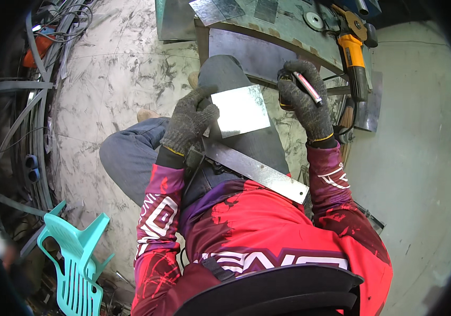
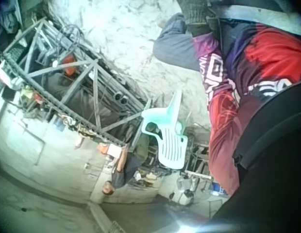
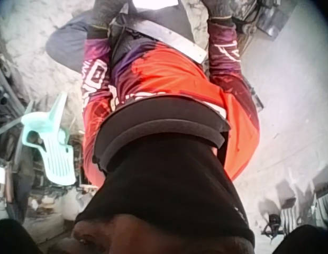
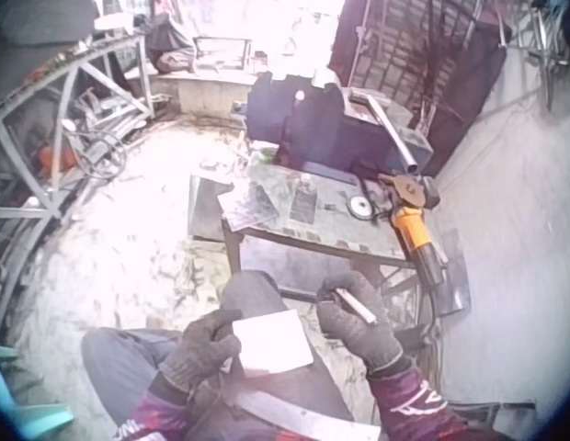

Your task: Measure a metal sheet, mark it, and cut/grind it using an angle grinder.

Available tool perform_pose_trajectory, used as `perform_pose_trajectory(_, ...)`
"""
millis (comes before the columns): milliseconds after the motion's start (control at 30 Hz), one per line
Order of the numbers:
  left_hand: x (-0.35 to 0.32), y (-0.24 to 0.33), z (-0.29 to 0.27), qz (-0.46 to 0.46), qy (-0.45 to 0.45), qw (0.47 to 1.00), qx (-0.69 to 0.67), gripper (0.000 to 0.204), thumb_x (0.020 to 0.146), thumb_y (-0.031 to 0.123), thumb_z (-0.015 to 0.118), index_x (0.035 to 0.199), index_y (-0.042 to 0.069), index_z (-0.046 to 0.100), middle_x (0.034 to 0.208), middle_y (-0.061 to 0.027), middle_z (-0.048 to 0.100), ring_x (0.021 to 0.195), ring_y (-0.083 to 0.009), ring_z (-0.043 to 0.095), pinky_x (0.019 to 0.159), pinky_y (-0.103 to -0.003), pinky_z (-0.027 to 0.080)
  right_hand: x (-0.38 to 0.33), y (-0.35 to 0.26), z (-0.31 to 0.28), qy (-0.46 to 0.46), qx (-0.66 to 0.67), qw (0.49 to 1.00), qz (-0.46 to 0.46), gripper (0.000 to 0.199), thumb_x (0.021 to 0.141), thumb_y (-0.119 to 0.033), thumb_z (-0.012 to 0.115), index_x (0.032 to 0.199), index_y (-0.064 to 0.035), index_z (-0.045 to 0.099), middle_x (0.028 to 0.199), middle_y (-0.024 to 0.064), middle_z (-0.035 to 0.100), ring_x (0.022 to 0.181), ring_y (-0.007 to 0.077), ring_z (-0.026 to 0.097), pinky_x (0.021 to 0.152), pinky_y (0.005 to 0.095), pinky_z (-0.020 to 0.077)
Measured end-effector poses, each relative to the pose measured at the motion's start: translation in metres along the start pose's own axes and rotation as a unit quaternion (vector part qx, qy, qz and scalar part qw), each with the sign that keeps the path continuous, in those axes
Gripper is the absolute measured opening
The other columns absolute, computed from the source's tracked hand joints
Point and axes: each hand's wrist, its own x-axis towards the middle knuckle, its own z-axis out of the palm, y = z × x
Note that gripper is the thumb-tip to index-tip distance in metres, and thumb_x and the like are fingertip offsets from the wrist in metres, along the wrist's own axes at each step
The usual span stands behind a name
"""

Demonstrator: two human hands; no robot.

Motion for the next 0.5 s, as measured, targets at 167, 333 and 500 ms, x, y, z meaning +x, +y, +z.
perform_pose_trajectory(167, -0.002, 0.023, -0.008, -0.034, 0.036, 0.999, -0.011, 0.051, 0.077, 0.014, 0.069, 0.125, -0.001, 0.057, 0.091, -0.0067, 0.059, 0.079, -0.0122, 0.054, 0.072, -0.028, 0.049, 0.009, -0.023, 0.016, -0.009, -0.029, 0.995, -0.094, 0.037, 0.083, -0.015, 0.070, 0.116, -0.0040, 0.058, 0.099, 0.0053, 0.063, 0.085, 0.0112, 0.060, 0.073, 0.0259, 0.0506)
perform_pose_trajectory(333, -0.018, 0.066, 0.011, 0.181, 0.024, 0.983, -0.004, 0.116, 0.054, 0.019, 0.094, 0.148, 0.007, 0.027, 0.135, -0.0116, 0.046, 0.121, -0.0228, 0.049, 0.098, -0.038, 0.046, 0.007, -0.047, 0.060, -0.072, 0.104, 0.989, -0.078, 0.042, 0.080, -0.013, 0.075, 0.116, -0.0063, 0.054, 0.096, 0.0036, 0.059, 0.077, 0.0111, 0.060, 0.070, 0.0275, 0.0512)
perform_pose_trajectory(500, -0.017, 0.085, 0.029, 0.176, 0.052, 0.980, -0.080, 0.096, 0.072, 0.026, 0.086, 0.146, 0.006, 0.028, 0.138, -0.0141, 0.046, 0.123, -0.0270, 0.051, 0.101, -0.037, 0.046, 0.002, -0.061, 0.070, -0.103, 0.006, 0.980, -0.170, 0.036, 0.085, -0.019, 0.070, 0.115, -0.0046, 0.056, 0.104, 0.0126, 0.060, 0.094, 0.0213, 0.059, 0.086, 0.0343, 0.0477)
